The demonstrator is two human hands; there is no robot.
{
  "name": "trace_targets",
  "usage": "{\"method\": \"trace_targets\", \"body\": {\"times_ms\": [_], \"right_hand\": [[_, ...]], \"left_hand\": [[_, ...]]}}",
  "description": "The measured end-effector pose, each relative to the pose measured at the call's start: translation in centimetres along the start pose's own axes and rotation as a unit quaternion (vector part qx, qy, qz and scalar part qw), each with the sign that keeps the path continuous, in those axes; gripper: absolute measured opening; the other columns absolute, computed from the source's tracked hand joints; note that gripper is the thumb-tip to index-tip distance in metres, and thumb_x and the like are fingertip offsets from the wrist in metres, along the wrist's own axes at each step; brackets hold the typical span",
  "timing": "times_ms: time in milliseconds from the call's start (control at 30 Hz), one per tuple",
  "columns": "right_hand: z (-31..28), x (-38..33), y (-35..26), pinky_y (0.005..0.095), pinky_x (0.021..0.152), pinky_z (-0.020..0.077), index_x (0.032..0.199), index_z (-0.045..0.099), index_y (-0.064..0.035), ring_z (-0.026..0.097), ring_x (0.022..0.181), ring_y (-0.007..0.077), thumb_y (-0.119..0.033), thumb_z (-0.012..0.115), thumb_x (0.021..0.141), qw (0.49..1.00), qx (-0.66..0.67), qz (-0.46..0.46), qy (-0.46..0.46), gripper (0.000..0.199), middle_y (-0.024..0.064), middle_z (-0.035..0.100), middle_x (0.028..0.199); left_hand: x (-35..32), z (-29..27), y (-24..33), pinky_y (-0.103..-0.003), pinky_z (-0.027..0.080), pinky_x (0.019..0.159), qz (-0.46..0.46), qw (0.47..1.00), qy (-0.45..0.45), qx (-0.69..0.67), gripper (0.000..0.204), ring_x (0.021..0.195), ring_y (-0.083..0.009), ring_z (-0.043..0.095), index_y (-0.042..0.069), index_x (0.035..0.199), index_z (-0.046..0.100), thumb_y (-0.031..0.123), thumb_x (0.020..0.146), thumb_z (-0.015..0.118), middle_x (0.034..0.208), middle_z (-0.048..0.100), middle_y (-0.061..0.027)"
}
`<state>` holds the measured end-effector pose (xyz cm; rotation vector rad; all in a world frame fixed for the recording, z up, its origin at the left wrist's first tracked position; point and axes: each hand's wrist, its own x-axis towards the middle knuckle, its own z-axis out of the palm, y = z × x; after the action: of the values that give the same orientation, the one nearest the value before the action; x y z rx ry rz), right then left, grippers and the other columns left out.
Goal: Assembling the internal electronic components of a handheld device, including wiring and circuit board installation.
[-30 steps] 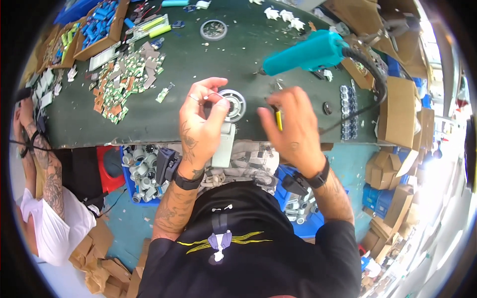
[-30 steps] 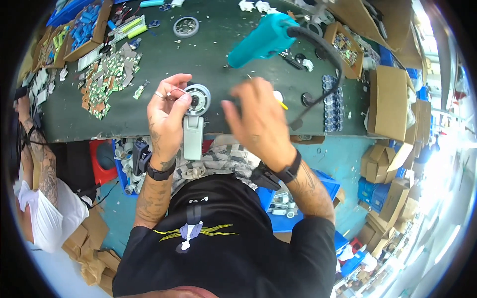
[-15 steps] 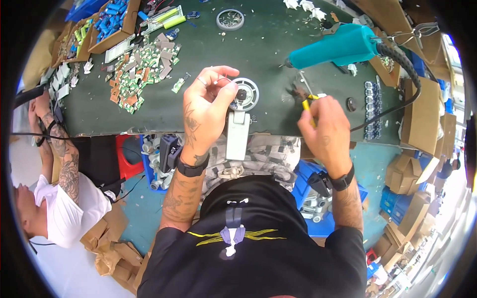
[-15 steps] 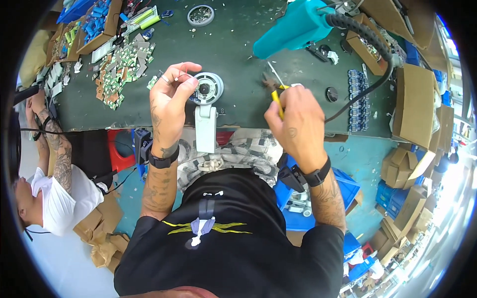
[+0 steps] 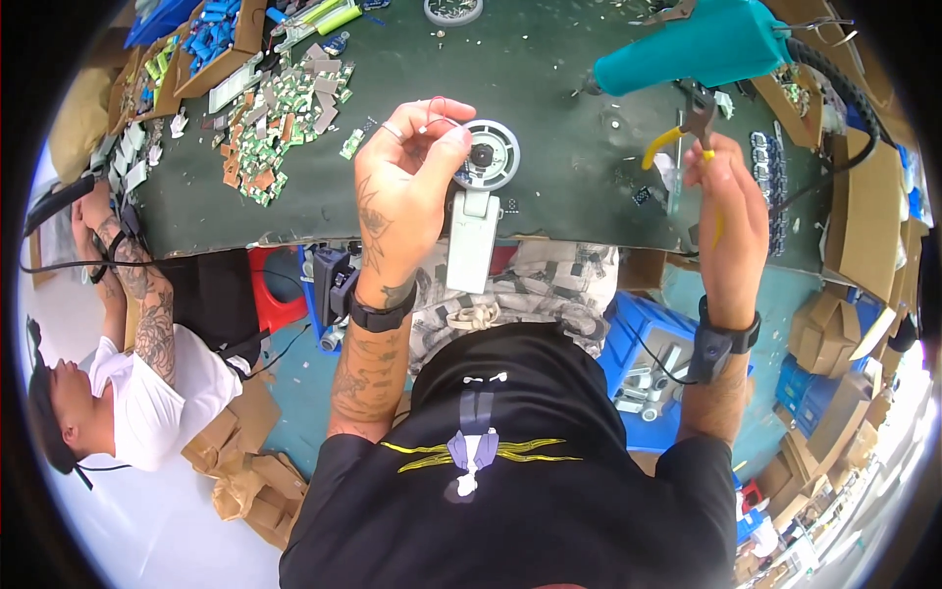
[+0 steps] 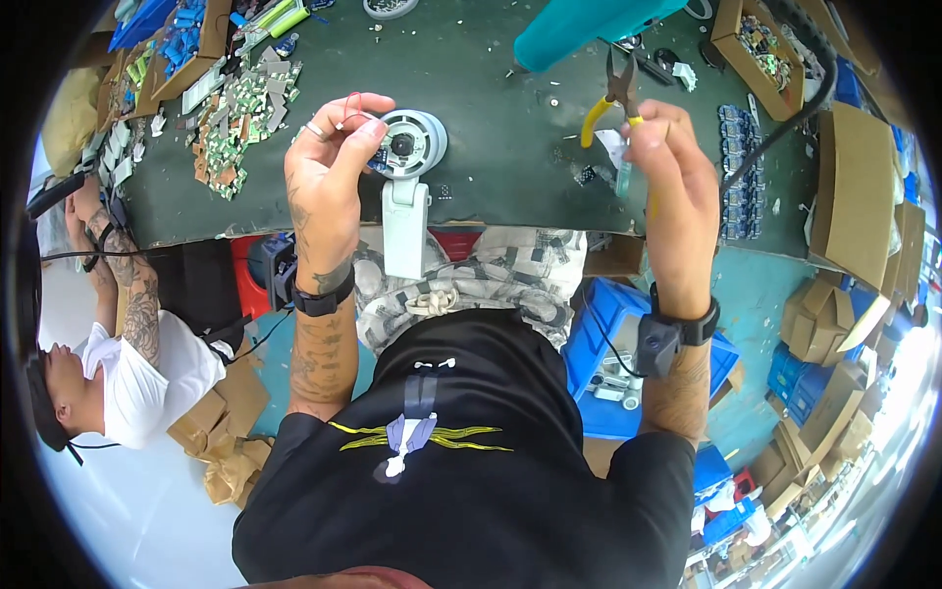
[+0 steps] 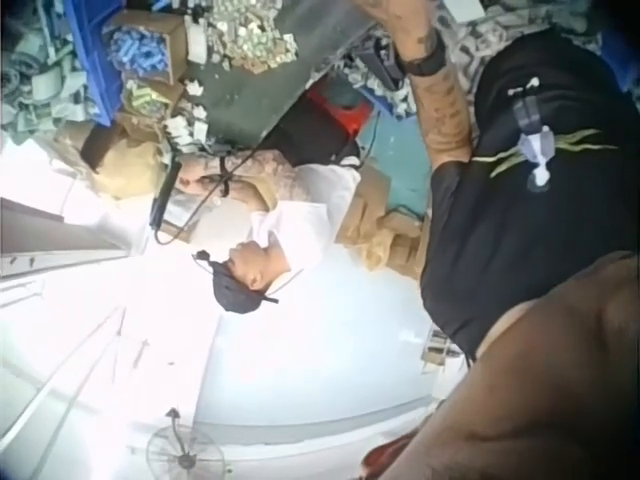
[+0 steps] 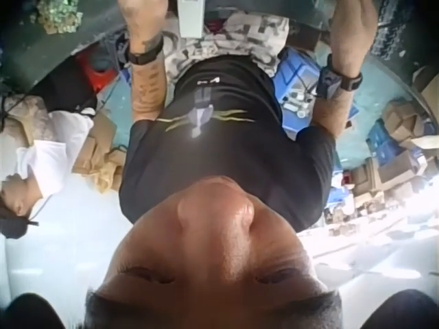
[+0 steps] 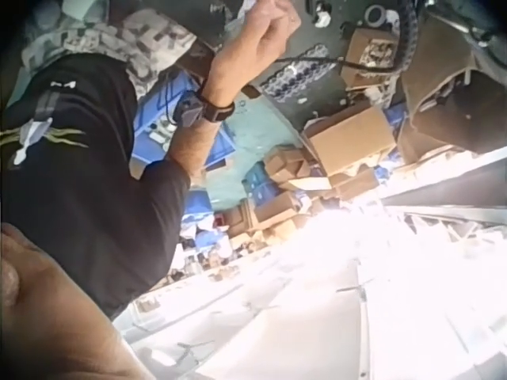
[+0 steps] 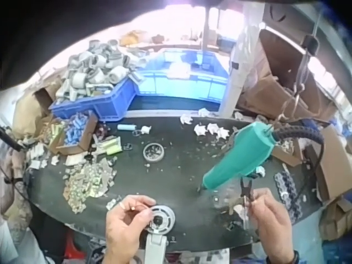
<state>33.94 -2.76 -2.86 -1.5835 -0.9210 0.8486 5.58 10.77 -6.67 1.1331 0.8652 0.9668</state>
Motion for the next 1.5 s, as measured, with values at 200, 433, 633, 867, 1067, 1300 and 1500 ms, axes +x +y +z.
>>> {"method": "trace_targets", "body": {"times_ms": [200,433,633,867,1067,1300,1500], "right_hand": [[2.5,-2.4,-1.4,0.0432,0.121,0.041,0.099,0.055,-0.0048,0.06,0.137,0.0265,-0.021,0.056,0.115,0.986,0.06,-0.075,-0.135,0.023,0.0198,0.058,0.156],[5.2,-1.9,-2.6,0.0429,0.115,0.0453,0.11,0.06,-0.0042,0.061,0.133,0.0251,-0.014,0.066,0.11,0.962,0.101,0.025,-0.253,0.011,0.012,0.059,0.134],[6.8,-0.4,-5.8,0.0524,0.11,0.0445,0.108,0.065,-0.0072,0.06,0.126,0.0393,-0.004,0.079,0.084,0.874,-0.391,-0.224,-0.184,0.028,0.0186,0.055,0.139],[8.3,0.5,-7.3,0.0573,0.105,0.0436,0.106,0.07,-0.0149,0.058,0.116,0.0318,-0.008,0.078,0.074,0.755,-0.536,-0.338,-0.17,0.034,0.0117,0.057,0.12],[9.1,0.6,-7.3,0.0526,0.097,0.0452,0.106,0.07,-0.016,0.058,0.114,0.0305,-0.012,0.077,0.078,0.726,-0.564,-0.346,-0.185,0.03,0.0102,0.059,0.114],[9.2,-0.1,-5.8,0.049,0.089,0.0451,0.11,0.068,-0.0164,0.059,0.108,0.0293,-0.012,0.076,0.085,0.731,-0.569,-0.335,-0.172,0.027,0.008,0.061,0.114],[9.4,-0.5,-5.2,0.0477,0.086,0.0448,0.111,0.068,-0.0161,0.06,0.101,0.0284,-0.013,0.073,0.091,0.721,-0.578,-0.347,-0.161,0.021,0.0054,0.062,0.109]], "left_hand": [[-0.2,0.2,-0.2,-0.022,0.049,0.079,0.011,0.999,0.004,0.042,0.006,0.1,-0.0066,0.067,0.005,0.104,0.074,0.011,0.103,0.073,0.126,0.077,-0.0079],[-0.1,0.4,0.0,-0.026,0.055,0.09,0.0,1.0,0.0,0.017,0.007,0.101,-0.0082,0.068,-0.001,0.102,0.071,0.005,0.104,0.074,0.123,0.074,-0.009],[0.1,0.4,-0.6,-0.024,0.055,0.087,-0.004,1.0,0.004,0.004,0.008,0.093,-0.0051,0.067,-0.002,0.107,0.073,0.005,0.103,0.073,0.119,0.075,-0.0047],[0.0,0.4,-0.5,-0.022,0.054,0.082,-0.012,1.0,0.009,0.008,0.009,0.09,-0.0031,0.066,-0.001,0.11,0.074,0.005,0.104,0.073,0.117,0.074,-0.0031],[-0.1,0.5,-0.4,-0.022,0.053,0.08,0.002,1.0,0.013,0.009,0.01,0.087,-0.0022,0.065,-0.001,0.112,0.074,0.005,0.104,0.074,0.113,0.074,-0.0016],[-0.1,0.4,-0.6,-0.021,0.052,0.076,0.006,1.0,0.014,0.017,0.012,0.084,-0.0015,0.063,0.0,0.115,0.074,0.005,0.104,0.074,0.103,0.073,0.0017],[-0.1,0.5,-0.6,-0.021,0.053,0.079,0.006,1.0,0.013,0.025,0.011,0.086,-0.0019,0.064,0.0,0.115,0.073,0.005,0.105,0.073,0.11,0.073,-0.0009]]}}
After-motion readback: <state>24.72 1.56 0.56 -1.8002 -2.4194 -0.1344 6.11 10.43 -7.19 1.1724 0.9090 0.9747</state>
